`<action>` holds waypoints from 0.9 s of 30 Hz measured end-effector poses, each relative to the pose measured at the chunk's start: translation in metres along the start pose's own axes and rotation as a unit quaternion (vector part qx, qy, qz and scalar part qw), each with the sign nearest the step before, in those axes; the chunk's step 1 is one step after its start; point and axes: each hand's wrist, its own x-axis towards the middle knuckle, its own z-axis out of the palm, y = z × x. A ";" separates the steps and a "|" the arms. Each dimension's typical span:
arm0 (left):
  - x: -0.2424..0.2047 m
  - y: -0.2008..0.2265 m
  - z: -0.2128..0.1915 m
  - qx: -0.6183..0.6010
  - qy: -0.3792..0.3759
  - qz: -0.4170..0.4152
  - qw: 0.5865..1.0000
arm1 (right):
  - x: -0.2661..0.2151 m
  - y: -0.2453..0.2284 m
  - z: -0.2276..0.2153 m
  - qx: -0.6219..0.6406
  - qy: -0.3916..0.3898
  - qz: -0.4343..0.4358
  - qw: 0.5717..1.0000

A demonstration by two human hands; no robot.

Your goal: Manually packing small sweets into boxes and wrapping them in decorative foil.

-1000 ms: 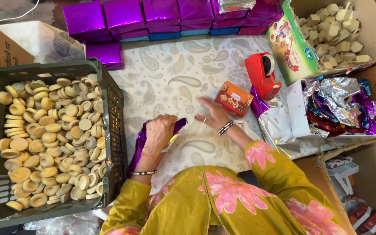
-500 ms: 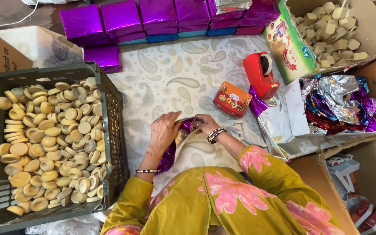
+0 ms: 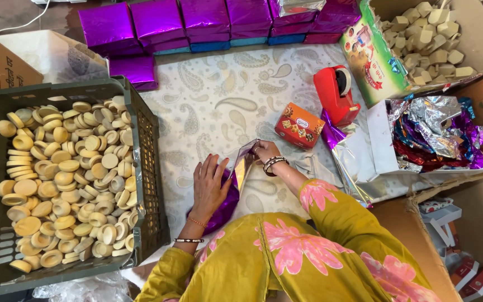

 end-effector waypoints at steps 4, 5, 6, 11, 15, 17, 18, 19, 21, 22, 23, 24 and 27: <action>-0.013 -0.017 0.017 -0.050 -0.036 -0.035 0.997 | 0.010 0.009 0.002 -0.020 0.030 -0.010 0.999; -0.017 -0.019 0.023 -0.089 -0.059 -0.059 0.993 | 0.010 0.011 0.002 -0.029 0.042 -0.012 0.999; -0.020 -0.022 0.028 -0.127 -0.081 -0.082 0.985 | 0.011 0.012 0.003 -0.037 0.055 -0.014 0.998; -0.012 -0.012 0.043 -0.158 -0.081 -0.070 0.982 | 0.053 0.058 0.001 -0.154 0.128 -0.115 0.973; 0.013 0.025 0.020 -0.132 -0.103 -0.055 0.984 | 0.017 0.023 0.008 -0.201 0.155 -0.137 0.957; 0.010 0.021 0.032 -0.122 -0.101 -0.050 0.986 | 0.001 0.003 0.009 -0.177 0.150 -0.106 0.967; 0.007 0.018 0.038 -0.112 -0.098 -0.044 0.988 | -0.008 -0.006 0.010 -0.151 0.144 -0.075 0.975; 0.006 0.015 0.043 -0.113 -0.099 -0.044 0.988 | -0.013 -0.010 0.009 -0.151 0.145 -0.074 0.975; 0.003 0.008 0.052 -0.122 -0.117 -0.110 0.979 | -0.022 -0.018 0.008 -0.088 0.142 -0.038 0.985; 0.004 0.002 0.055 -0.123 -0.118 -0.109 0.979 | -0.020 -0.013 0.005 -0.088 0.143 -0.037 0.985; 0.005 -0.003 0.058 -0.163 -0.114 -0.149 0.969 | -0.019 -0.009 0.003 -0.079 0.146 -0.033 0.986; 0.005 -0.008 0.061 -0.203 -0.109 -0.188 0.955 | -0.018 -0.004 0.000 -0.071 0.149 -0.029 0.986; 0.025 -0.011 0.048 -0.247 -0.101 -0.257 0.929 | -0.022 0.001 -0.001 -0.117 0.184 -0.084 0.972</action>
